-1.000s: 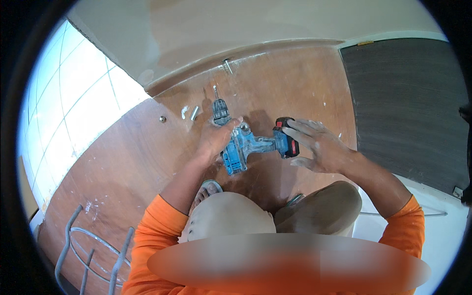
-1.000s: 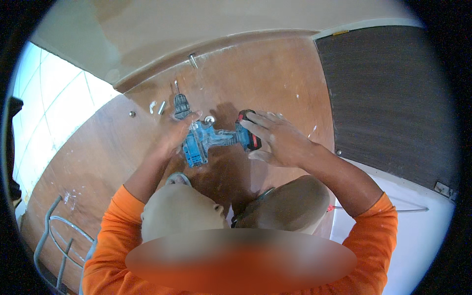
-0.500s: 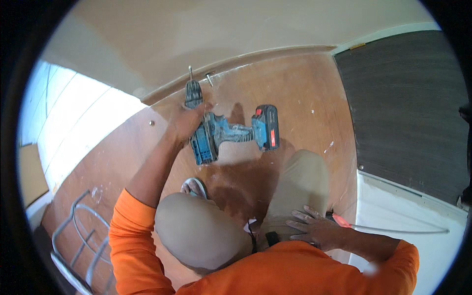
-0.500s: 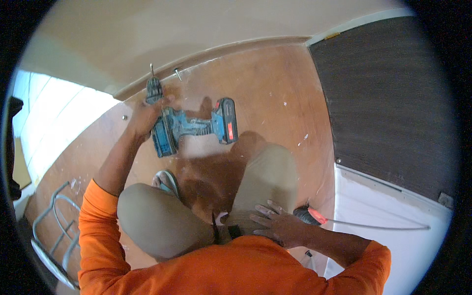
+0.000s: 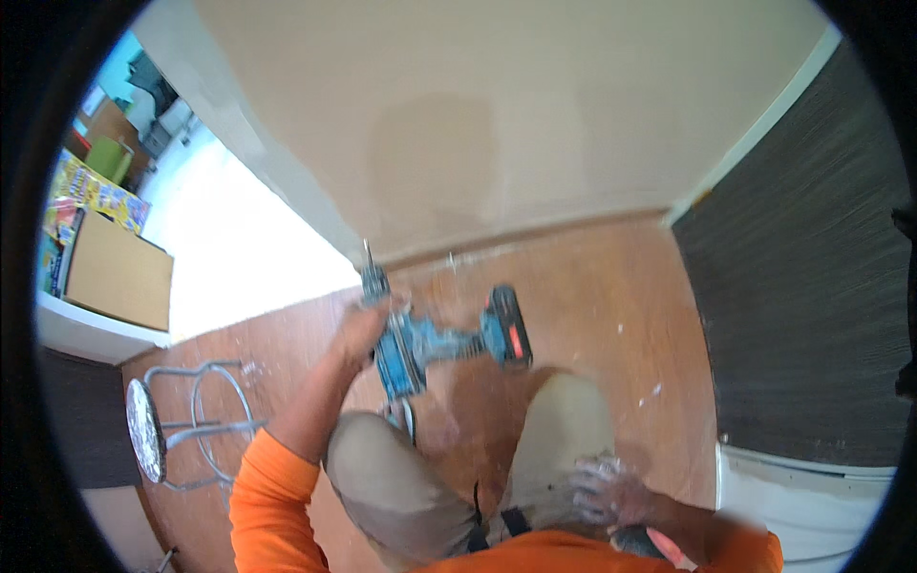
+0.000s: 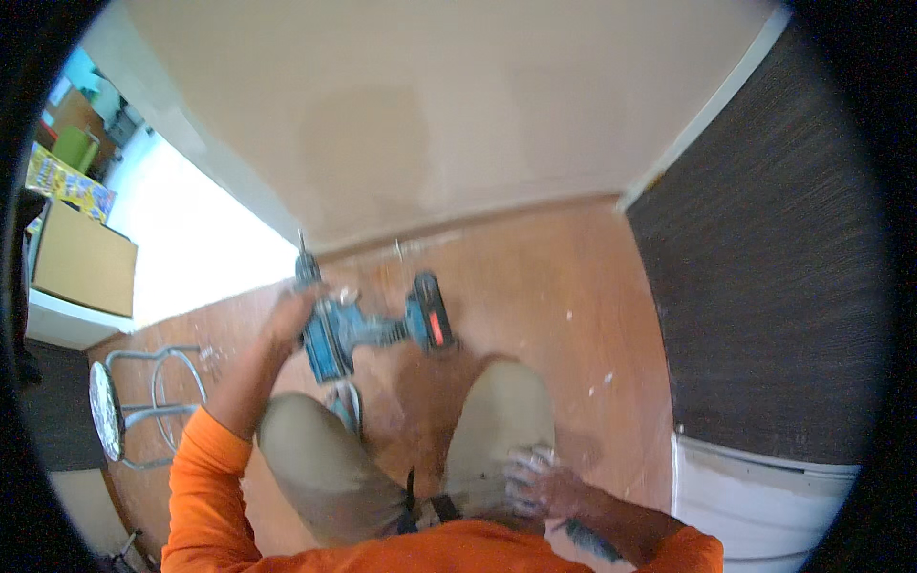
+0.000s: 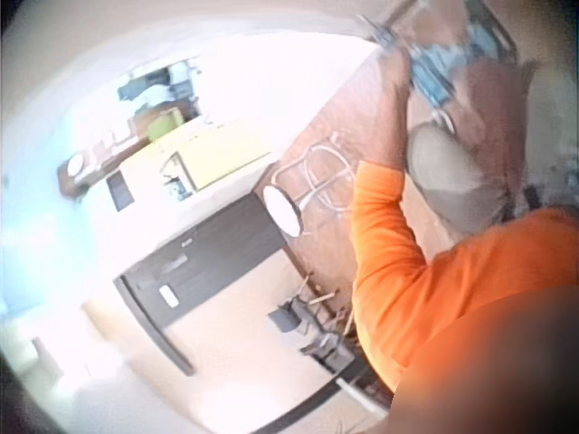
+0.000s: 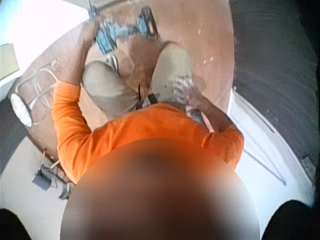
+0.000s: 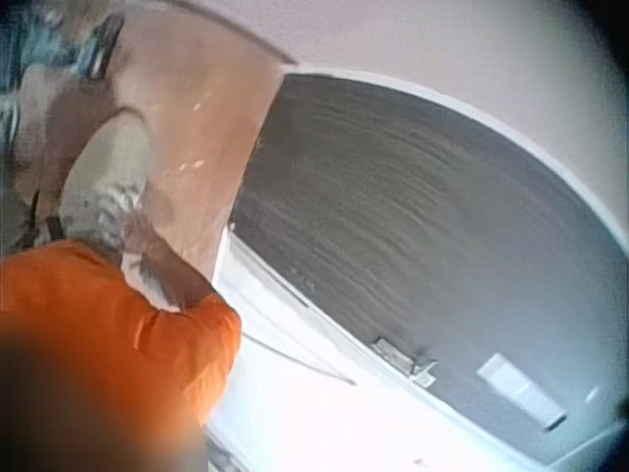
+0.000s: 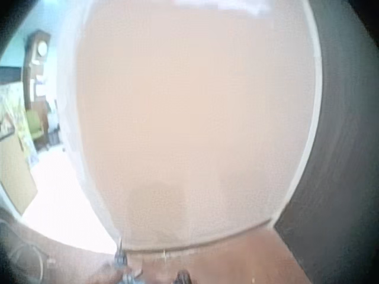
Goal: The person installs a door hinge by hand-tightening a bolt into the door frame, then uses a cordless drill to drive a screw into the frame. The person is sitting on the floor during the task.
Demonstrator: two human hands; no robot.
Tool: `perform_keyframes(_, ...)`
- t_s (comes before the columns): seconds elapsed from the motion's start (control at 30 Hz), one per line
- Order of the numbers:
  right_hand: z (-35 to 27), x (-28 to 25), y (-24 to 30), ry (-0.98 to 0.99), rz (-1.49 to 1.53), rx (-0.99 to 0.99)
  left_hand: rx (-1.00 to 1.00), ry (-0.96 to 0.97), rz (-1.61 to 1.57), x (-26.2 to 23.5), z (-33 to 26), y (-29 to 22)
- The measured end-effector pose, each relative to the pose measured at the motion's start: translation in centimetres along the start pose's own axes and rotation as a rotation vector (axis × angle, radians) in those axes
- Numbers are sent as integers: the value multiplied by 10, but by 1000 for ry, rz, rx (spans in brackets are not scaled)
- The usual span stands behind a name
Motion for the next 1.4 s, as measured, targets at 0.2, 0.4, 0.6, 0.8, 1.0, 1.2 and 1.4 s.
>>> perform_keyframes(0.2, 4, -33, 6, -414, -120, -47, 65, 118, -26, 2, -20, 7)
perform_keyframes(0.4, 90, -100, -5, -953, -379, 12, 304, -17, 510, 50, -20, 26)
perform_keyframes(0.6, 152, -109, -26, -1082, -67, 277, 340, -243, 839, 108, -66, 18)
perform_keyframes(0.8, 175, -89, -65, -1057, 50, 377, 469, -122, 1119, 135, -101, 9)
perform_keyframes(1.0, 170, -103, -71, -1196, 94, 363, 633, 267, 850, 156, -114, -16)
perform_keyframes(1.2, 149, -129, -90, -1301, 485, 353, 770, 293, 636, 146, -130, -28)
perform_keyframes(1.4, 137, -115, -111, -1259, 87, 265, 546, 482, 999, 125, -110, -11)
Point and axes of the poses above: each hand's wrist, its own z-axis towards the middle knuckle, its own x-axis out of the palm, y = z × x, the point moved 2 cm from there along z, towards the middle knuckle, and after that the axes turned 9 degrees about -x, right-handed, at the moved point
